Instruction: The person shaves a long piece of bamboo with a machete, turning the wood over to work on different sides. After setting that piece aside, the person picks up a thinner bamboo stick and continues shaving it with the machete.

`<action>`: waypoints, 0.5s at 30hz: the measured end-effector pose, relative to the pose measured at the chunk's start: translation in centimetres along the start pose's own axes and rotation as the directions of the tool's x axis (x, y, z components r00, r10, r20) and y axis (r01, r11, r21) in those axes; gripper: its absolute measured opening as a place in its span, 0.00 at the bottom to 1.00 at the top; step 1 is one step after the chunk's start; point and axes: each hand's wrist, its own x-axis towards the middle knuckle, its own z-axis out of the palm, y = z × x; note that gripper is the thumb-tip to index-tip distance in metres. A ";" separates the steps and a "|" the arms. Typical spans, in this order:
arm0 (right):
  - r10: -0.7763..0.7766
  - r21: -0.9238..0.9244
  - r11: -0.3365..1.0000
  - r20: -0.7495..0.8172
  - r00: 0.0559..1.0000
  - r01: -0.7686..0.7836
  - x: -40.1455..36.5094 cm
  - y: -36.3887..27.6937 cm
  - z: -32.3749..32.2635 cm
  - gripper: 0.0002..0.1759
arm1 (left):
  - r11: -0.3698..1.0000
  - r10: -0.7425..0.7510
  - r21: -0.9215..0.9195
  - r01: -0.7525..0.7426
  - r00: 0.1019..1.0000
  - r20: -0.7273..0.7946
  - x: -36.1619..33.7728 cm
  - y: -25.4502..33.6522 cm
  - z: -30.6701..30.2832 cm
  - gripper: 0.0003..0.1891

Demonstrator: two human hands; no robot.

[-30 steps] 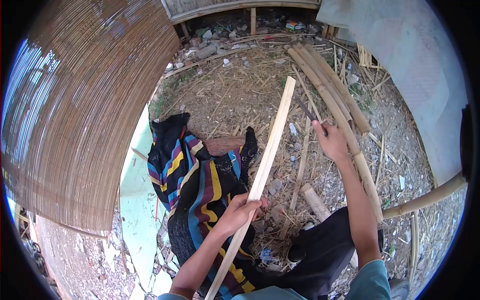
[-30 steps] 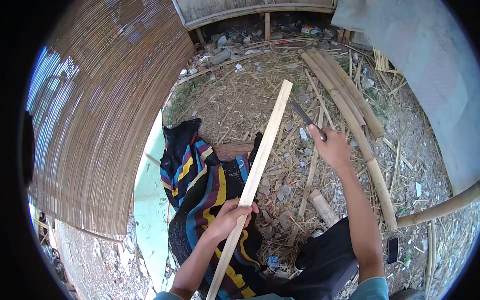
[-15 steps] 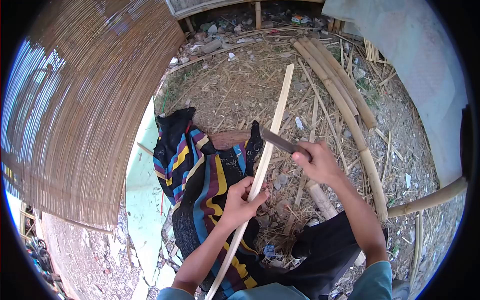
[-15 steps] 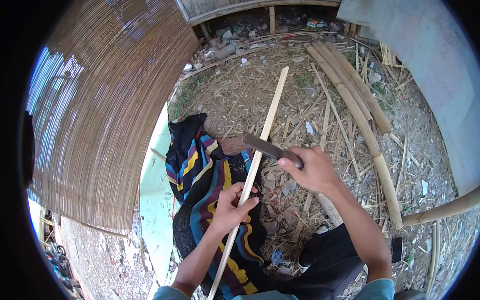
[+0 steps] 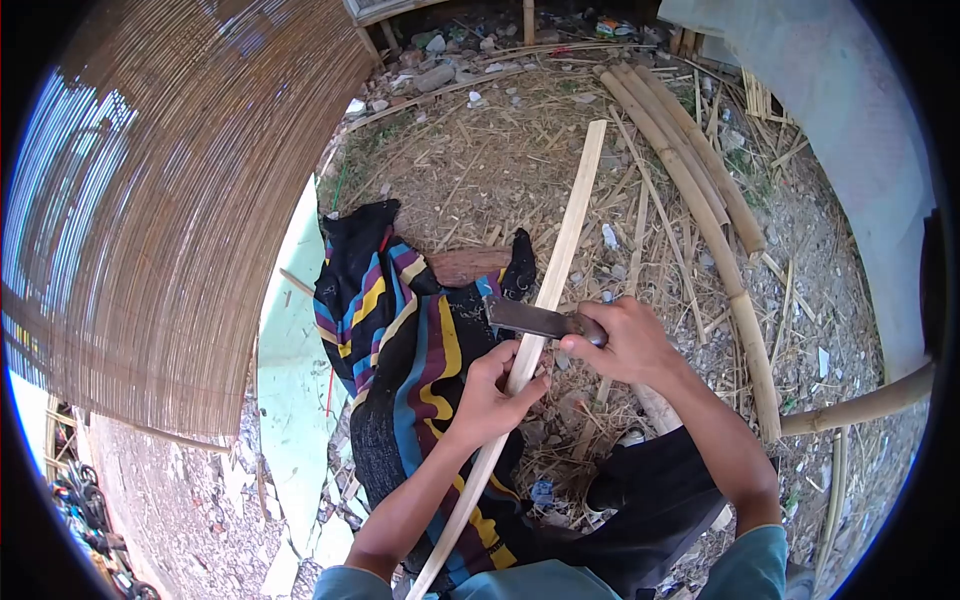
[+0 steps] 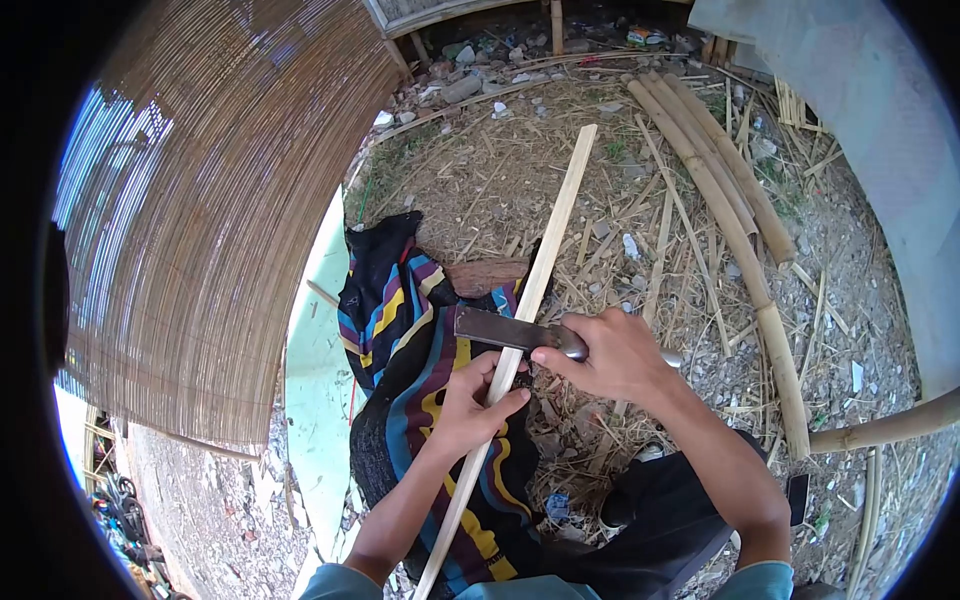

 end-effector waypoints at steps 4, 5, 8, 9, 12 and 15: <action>0.023 0.014 1.000 -0.036 0.999 -0.022 0.1 0.2 -0.4 0.24 | 0.997 0.075 -0.002 -0.075 0.997 -0.017 0.0 -0.4 0.2 0.14; 0.014 0.013 1.000 -0.030 0.999 -0.013 0.2 0.4 -0.4 0.24 | 0.998 0.061 -0.005 -0.061 0.998 -0.016 0.0 -0.4 0.2 0.13; 0.020 -0.015 1.000 -0.097 0.995 -0.022 0.3 1.0 -0.1 0.27 | 0.993 0.112 0.032 -0.111 0.993 -0.025 0.3 -1.4 0.2 0.13; 0.055 -0.023 0.998 -0.124 0.991 -0.059 0.4 1.1 -0.1 0.27 | 0.998 0.058 0.028 -0.057 0.998 -0.021 0.2 -1.2 0.2 0.12; 0.065 0.031 0.998 -0.190 0.980 -0.060 0.8 1.6 0.2 0.28 | 0.986 0.152 0.076 -0.148 0.987 -0.050 0.8 -1.9 -0.1 0.11; 0.125 0.258 0.966 -0.349 0.929 -0.033 1.8 3.5 0.9 0.26 | 0.971 0.192 0.170 -0.167 0.971 -0.144 2.4 -0.1 -1.7 0.13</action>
